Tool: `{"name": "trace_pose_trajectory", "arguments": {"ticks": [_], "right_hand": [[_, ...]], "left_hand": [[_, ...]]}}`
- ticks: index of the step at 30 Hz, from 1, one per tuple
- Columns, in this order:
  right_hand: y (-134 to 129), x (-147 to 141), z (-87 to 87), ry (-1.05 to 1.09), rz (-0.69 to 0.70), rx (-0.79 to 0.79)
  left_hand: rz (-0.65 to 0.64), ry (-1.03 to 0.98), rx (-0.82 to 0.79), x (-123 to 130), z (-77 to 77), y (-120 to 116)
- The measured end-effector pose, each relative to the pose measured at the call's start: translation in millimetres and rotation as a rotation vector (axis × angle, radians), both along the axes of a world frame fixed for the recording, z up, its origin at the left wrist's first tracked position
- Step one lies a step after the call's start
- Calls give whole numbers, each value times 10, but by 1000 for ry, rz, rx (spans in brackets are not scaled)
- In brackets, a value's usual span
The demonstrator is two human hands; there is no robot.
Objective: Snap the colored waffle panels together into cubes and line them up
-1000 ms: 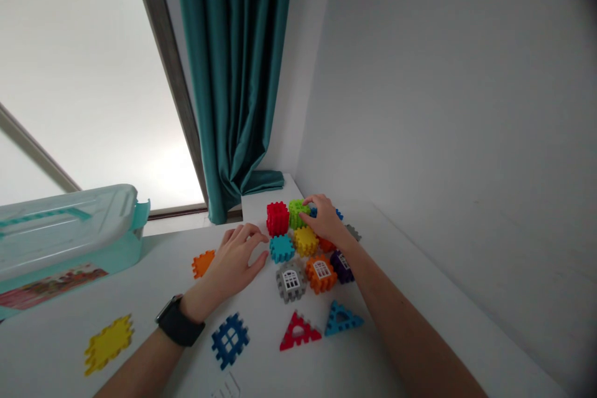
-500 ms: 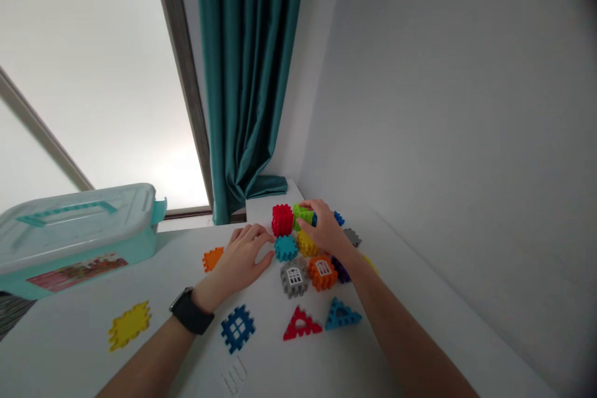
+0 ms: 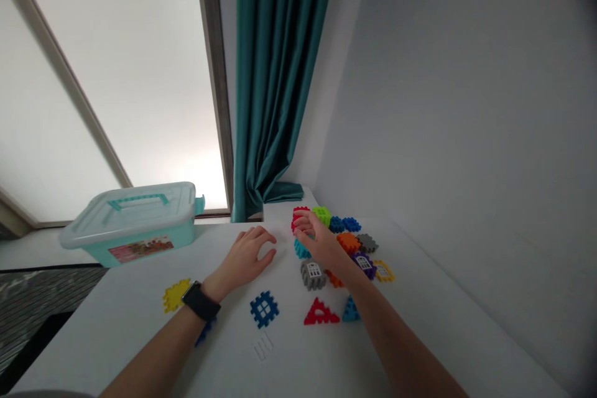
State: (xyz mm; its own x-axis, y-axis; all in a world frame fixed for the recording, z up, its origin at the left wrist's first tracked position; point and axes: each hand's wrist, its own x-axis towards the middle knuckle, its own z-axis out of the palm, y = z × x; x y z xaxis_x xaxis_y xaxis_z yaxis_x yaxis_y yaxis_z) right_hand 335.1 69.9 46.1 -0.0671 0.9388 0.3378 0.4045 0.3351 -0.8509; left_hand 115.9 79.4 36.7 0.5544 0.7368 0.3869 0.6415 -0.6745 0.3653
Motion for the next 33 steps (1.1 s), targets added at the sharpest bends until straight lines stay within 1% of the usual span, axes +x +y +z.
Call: {"name": "trace_pose_trajectory", "arguments": {"ticks": [5,10,14,19,23,27,30,33], "right_hand": [[-79,-235,-24,3,35,-54],[-128,-527,-135,58,104,-47],[-188,-770,-226,70,148,-95],[-331,-1010,-263,109,190,-100],[-457,-1127,-305,146,213,-99],[-568,-1185,-377,140,219,-90],[-638,-1204,-440,131,213,-101],[-681,-1203,-512,130,209,-126]], "left_hand": [[48,21,1,-368,28,-30],[36,19,-1,-765,21,-124],[64,25,6,-1068,-28,-226],[98,88,-2,-1386,-130,-336],[96,168,-7,-1600,-211,-418],[107,205,-10,-1773,-277,-502],[118,244,-36,-1853,-316,-546],[119,251,-55,-1880,-341,-553]]}}
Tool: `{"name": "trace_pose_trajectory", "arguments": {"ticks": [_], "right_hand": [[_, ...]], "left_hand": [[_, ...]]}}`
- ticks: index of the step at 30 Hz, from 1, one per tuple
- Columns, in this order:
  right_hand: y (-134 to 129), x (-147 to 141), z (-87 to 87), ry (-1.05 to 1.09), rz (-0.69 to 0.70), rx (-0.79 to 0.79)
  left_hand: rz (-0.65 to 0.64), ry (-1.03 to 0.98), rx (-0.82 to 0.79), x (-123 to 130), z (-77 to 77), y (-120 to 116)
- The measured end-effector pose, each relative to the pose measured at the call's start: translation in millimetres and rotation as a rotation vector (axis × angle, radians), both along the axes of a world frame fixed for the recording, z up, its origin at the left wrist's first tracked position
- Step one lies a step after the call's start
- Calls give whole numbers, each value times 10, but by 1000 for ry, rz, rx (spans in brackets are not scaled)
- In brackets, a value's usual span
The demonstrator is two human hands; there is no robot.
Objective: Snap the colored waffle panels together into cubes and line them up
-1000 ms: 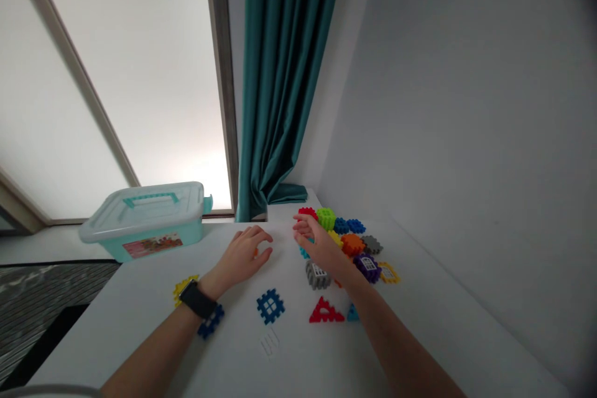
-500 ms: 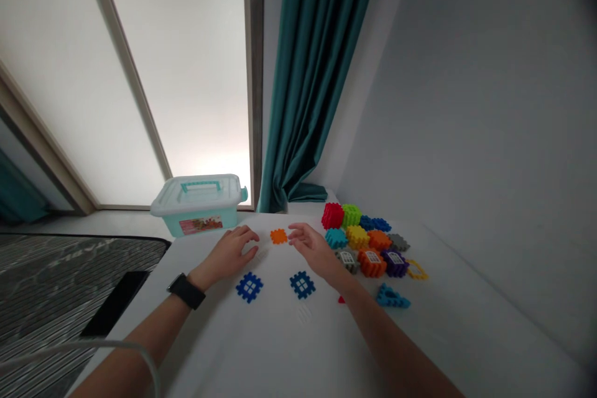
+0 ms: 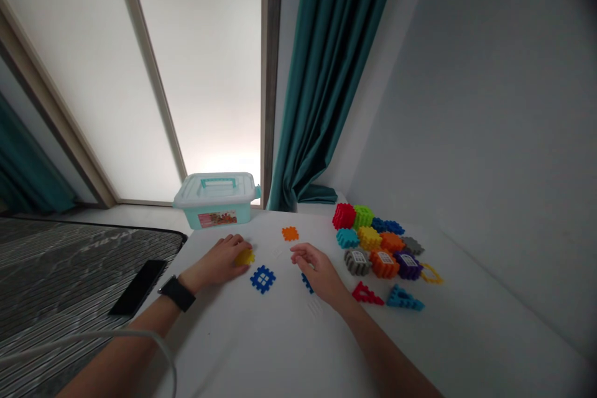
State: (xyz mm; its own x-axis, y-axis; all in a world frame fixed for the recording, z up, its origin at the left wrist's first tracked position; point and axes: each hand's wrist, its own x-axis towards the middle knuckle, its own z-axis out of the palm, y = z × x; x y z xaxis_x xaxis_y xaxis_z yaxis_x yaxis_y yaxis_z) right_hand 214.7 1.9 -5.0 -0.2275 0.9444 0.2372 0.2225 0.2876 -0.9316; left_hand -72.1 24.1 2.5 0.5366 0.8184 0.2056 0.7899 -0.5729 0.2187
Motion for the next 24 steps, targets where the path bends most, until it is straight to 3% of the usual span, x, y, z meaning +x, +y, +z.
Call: {"name": "trace_pose_trajectory", "arguments": {"ticks": [7,11,16,20,24], "right_hand": [[23,76,-71,210,-58,-48],[33,91,-68,388,-115,-135],[-3,35,-84,561,-94,-241],[-20,12,-102,473,-83,-197],[-25,44,-116,98,-112,116]], "left_hand": [[25,4,-73,51,-27,75],[25,-159,-45,149,1,91],[-56,-364,63,463,108,14],[-94,-491,139,723,58,-93],[-111,-519,190,840,-100,-169]]}}
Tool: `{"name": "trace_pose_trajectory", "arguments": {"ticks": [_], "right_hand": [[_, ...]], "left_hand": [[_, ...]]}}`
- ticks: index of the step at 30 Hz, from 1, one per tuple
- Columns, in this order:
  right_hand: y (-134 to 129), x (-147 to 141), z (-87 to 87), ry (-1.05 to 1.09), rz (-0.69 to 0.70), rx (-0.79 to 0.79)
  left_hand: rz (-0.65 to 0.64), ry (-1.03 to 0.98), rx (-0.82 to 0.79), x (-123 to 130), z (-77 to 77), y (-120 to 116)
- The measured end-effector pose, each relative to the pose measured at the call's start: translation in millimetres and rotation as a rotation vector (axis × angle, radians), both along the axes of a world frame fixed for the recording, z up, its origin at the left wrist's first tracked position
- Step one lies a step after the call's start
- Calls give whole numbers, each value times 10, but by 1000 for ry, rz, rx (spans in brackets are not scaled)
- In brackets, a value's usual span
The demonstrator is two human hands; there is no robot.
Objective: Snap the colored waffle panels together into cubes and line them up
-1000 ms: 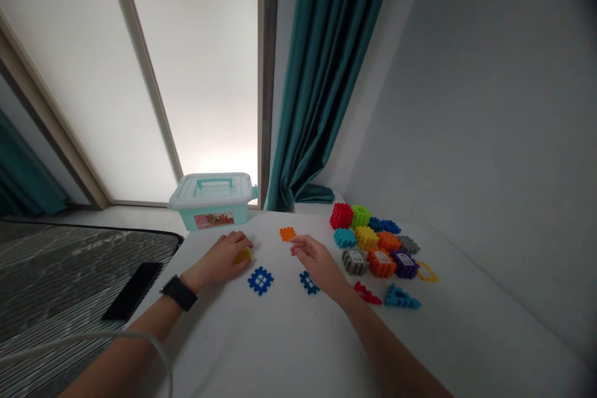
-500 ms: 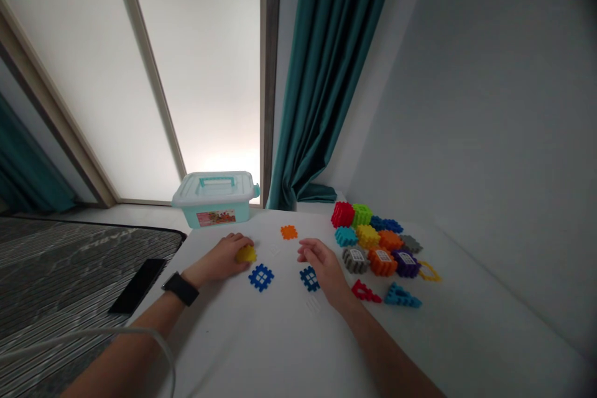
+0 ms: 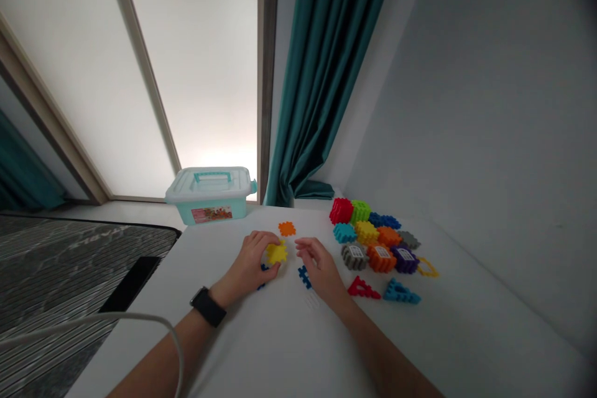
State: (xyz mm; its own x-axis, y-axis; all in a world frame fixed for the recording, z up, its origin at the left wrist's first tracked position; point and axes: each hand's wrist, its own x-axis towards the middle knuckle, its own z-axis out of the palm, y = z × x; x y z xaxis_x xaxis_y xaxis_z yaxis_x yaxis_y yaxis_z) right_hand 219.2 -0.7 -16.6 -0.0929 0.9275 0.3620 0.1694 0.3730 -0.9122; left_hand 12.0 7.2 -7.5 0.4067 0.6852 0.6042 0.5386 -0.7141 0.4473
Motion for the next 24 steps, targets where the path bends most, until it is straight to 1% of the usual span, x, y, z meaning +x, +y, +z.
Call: {"name": "trace_pose_trajectory", "arguments": {"ticks": [2,3,5,8,14,18,22,24], "right_hand": [[-17,8,-3,-190,17,185],[-28,6,-4,-253,34,249],[-54,-10,-10,-321,59,320],[-79,-41,-27,-349,78,364],[-77,-53,-78,-354,80,414],[-72,-41,-86,-347,70,403],[-64,-32,-43,-301,32,363],[-55,-30,-26,-253,1,291]], "left_hand": [[-1,13,11,15,-54,-23],[2,14,12,16,-69,-34],[8,6,3,17,-76,-57],[11,-38,-36,23,-57,-105],[-7,-94,-129,26,-16,-176],[-58,-123,-182,12,27,-186],[-114,-232,-272,4,88,-179],[-123,-258,-297,1,105,-165]]}}
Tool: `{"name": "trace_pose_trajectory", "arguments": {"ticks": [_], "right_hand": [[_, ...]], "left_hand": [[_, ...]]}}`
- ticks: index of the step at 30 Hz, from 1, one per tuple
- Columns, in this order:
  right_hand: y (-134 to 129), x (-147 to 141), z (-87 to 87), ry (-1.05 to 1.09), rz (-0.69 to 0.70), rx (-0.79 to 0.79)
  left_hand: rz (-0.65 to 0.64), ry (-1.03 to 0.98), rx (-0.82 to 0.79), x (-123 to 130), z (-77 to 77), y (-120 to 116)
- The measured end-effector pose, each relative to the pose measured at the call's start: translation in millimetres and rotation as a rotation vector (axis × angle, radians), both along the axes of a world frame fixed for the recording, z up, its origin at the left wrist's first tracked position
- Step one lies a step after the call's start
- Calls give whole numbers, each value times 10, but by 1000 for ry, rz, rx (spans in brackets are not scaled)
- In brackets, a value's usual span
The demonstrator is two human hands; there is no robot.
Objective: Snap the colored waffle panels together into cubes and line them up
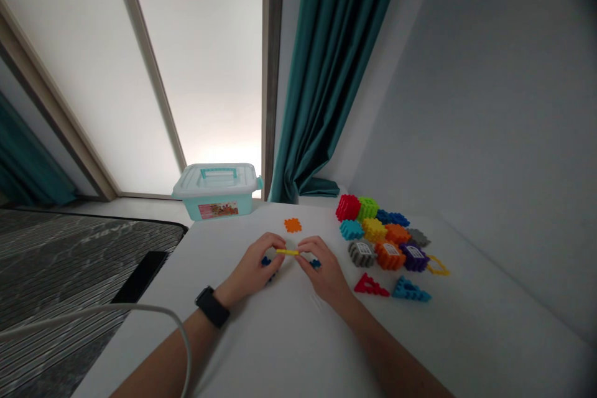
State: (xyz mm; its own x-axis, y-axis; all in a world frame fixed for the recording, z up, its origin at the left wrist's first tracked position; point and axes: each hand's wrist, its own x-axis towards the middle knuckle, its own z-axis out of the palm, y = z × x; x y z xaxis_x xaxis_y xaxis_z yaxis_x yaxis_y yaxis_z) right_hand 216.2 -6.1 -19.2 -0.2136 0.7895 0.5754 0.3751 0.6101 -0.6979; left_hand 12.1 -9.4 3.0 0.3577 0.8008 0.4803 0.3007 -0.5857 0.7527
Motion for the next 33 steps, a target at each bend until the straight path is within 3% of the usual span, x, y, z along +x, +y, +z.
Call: {"name": "trace_pose_trajectory", "arguments": {"ticks": [5,8,19,23,29,33], "right_hand": [[29,-21,-19,216,-4,-355],[44,-45,-18,390,28,-491],[38,-65,11,479,16,-569],[42,-51,-17,411,20,-519],[-4,23,38,42,20,-146],[-20,58,33,-109,68,-77]], "left_hand": [[23,27,-26,3,-38,35],[63,53,12,4,-95,38],[140,260,220,-40,-182,61],[157,294,221,-63,-199,87],[169,259,210,-100,-232,121],[166,251,197,-121,-249,128]]}}
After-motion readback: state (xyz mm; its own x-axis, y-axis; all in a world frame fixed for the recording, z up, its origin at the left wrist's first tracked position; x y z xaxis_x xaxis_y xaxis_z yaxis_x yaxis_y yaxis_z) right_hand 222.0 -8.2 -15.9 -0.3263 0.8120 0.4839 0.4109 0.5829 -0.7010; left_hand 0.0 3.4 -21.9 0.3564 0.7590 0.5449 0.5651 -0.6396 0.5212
